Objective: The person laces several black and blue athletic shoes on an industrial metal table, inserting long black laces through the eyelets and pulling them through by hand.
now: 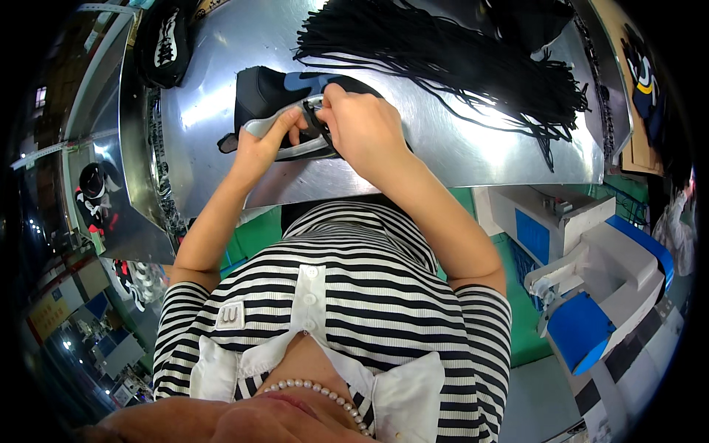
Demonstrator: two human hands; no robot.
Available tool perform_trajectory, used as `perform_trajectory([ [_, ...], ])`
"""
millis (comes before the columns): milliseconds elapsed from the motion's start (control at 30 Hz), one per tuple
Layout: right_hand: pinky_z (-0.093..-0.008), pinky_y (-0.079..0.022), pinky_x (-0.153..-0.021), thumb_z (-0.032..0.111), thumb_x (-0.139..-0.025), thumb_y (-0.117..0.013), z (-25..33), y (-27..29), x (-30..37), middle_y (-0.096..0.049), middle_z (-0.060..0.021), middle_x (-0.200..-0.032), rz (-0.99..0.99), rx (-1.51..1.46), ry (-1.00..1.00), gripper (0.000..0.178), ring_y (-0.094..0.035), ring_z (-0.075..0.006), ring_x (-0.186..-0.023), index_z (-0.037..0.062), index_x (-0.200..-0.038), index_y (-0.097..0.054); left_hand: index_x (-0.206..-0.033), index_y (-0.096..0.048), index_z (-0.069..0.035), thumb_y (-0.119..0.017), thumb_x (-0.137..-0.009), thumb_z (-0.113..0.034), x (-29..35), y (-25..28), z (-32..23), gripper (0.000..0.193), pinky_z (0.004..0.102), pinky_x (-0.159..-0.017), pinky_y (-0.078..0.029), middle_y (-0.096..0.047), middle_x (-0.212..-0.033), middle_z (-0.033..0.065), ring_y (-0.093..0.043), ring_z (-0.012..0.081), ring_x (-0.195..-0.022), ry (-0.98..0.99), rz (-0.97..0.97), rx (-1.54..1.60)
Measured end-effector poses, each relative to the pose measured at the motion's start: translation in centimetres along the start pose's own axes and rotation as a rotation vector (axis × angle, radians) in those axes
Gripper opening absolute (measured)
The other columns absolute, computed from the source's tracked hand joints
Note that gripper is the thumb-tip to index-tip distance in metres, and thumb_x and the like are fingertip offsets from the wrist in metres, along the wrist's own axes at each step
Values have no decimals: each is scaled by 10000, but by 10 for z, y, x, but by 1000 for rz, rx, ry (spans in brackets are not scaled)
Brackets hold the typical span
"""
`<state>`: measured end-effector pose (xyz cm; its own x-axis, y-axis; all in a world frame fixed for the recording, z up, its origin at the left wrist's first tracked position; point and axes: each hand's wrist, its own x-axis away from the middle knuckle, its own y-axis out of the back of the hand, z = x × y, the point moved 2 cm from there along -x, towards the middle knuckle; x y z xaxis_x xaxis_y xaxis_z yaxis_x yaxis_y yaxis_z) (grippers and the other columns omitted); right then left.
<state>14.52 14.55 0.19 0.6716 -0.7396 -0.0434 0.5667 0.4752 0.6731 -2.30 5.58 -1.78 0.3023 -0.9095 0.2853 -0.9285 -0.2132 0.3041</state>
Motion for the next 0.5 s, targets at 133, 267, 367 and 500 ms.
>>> perform_trajectory([
  [133,-438,-515,-620,173,-921,-622,6,1,3,-678,-146,-757,-56,3,57,154,-668,-349,-693,24,-907,-585,-845,-700,-26,-607,-989,-326,-7,2,1,345,218,-608,-413,-594,-646,-16,-527,49,-633,-41,92,246],
  [267,-428,-526,-619,146,-898,-624,8,-6,3,-684,-143,-769,-77,165,82,130,-681,-338,-702,20,-909,-594,-910,-710,-21,-591,-993,-330,1,-1,4,341,239,-608,-439,-617,-671,-16,-546,61,-621,-25,43,-71],
  [367,-427,-538,-635,132,-876,-623,12,-15,0,-692,-147,-782,-45,317,59,119,-691,-334,-719,26,-928,-610,-956,-729,-56,-602,-981,-360,10,-9,3,331,264,-609,-475,-628,-679,0,-562,73,-609,-87,59,-292],
  [500,-446,-529,-652,182,-902,-619,1,-4,-4,-696,-153,-779,12,127,49,167,-689,-346,-738,20,-934,-604,-912,-710,-42,-567,-998,-343,3,-8,-5,343,265,-609,-469,-621,-671,1,-569,77,-613,26,102,-230],
])
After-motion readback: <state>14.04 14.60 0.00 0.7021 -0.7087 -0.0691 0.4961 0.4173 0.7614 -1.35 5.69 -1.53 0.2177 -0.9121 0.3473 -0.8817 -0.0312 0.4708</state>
